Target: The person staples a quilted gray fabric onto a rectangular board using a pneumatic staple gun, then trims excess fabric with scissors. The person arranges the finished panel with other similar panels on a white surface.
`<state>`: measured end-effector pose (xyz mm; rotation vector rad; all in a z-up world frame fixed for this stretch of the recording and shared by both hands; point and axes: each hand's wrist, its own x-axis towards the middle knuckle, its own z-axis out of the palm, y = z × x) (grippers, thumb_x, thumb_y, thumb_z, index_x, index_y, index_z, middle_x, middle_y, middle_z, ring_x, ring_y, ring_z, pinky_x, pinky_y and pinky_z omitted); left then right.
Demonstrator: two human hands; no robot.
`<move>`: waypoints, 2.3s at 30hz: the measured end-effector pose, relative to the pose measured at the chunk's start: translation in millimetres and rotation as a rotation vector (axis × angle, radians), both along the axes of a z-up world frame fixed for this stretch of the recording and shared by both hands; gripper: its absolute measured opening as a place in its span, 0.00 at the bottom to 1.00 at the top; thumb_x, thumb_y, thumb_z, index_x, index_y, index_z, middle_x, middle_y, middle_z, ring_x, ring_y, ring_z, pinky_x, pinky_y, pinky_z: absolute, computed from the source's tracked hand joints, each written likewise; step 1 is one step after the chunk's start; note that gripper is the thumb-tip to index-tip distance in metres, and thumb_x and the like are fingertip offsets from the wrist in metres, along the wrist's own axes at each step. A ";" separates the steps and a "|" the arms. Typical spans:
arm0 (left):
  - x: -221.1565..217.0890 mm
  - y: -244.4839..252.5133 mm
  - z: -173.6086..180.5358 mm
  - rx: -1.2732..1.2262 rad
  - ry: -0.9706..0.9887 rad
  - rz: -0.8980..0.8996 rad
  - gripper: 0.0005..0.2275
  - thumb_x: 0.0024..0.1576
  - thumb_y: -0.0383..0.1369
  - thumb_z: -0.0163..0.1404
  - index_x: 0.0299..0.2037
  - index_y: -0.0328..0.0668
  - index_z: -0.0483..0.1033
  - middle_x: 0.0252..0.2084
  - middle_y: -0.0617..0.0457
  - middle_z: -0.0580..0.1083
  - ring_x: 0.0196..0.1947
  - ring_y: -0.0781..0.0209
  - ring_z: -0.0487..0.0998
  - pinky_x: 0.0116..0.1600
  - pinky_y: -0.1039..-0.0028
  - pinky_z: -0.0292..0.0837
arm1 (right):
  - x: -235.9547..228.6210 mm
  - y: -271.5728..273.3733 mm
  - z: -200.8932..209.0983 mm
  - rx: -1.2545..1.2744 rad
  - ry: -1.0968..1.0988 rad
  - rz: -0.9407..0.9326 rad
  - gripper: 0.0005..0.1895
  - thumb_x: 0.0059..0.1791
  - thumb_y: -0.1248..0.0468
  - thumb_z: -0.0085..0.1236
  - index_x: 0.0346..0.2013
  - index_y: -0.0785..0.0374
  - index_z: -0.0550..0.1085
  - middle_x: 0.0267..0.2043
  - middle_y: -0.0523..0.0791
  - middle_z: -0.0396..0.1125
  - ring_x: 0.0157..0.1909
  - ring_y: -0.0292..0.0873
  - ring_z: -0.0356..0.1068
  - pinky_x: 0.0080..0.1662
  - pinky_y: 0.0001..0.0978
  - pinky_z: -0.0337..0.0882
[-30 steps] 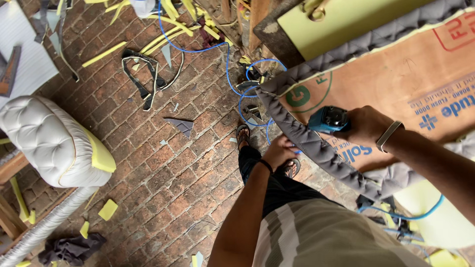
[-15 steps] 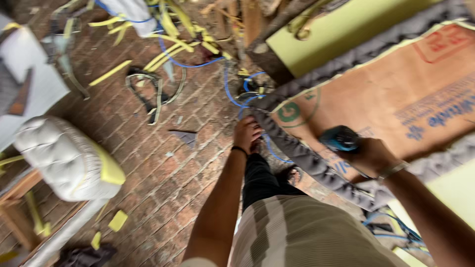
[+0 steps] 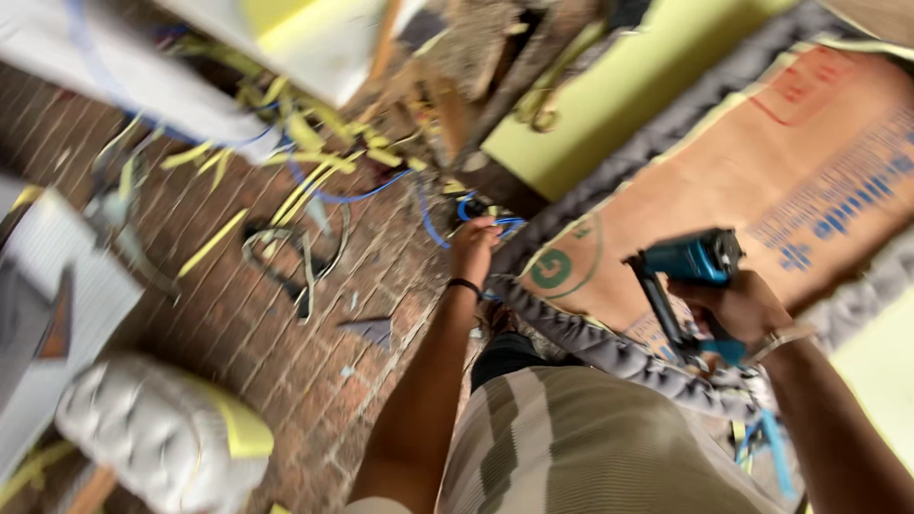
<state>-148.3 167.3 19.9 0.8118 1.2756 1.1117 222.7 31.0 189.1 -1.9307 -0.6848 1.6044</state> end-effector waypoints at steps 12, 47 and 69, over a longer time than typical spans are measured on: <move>162.8 21.4 65.3 0.120 -0.043 -0.792 0.09 0.61 0.26 0.50 0.49 0.35 0.77 0.36 0.50 0.79 0.30 0.68 0.77 0.35 0.78 0.74 | -0.3 -82.1 8.7 0.417 0.665 -0.765 0.30 0.45 0.50 0.64 0.53 0.70 0.73 0.21 0.40 0.60 0.22 0.39 0.63 0.28 0.33 0.67; 377.3 -308.9 277.7 0.833 0.215 -1.962 0.34 0.55 0.36 0.53 0.72 0.34 0.59 0.54 0.32 0.76 0.49 0.42 0.81 0.53 0.61 0.78 | 92.4 -395.6 -144.3 1.506 1.185 -1.208 0.32 0.51 0.37 0.60 0.15 0.54 0.63 0.16 0.38 0.61 0.19 0.33 0.62 0.26 0.22 0.67; 409.2 -256.8 160.2 -0.226 -0.185 -1.399 0.29 0.72 0.52 0.32 0.33 0.39 0.80 0.28 0.55 0.77 0.29 0.66 0.76 0.38 0.76 0.72 | 134.2 -274.7 -16.2 0.877 0.809 -1.046 0.28 0.50 0.49 0.59 0.56 0.66 0.72 0.20 0.39 0.59 0.22 0.37 0.60 0.30 0.30 0.64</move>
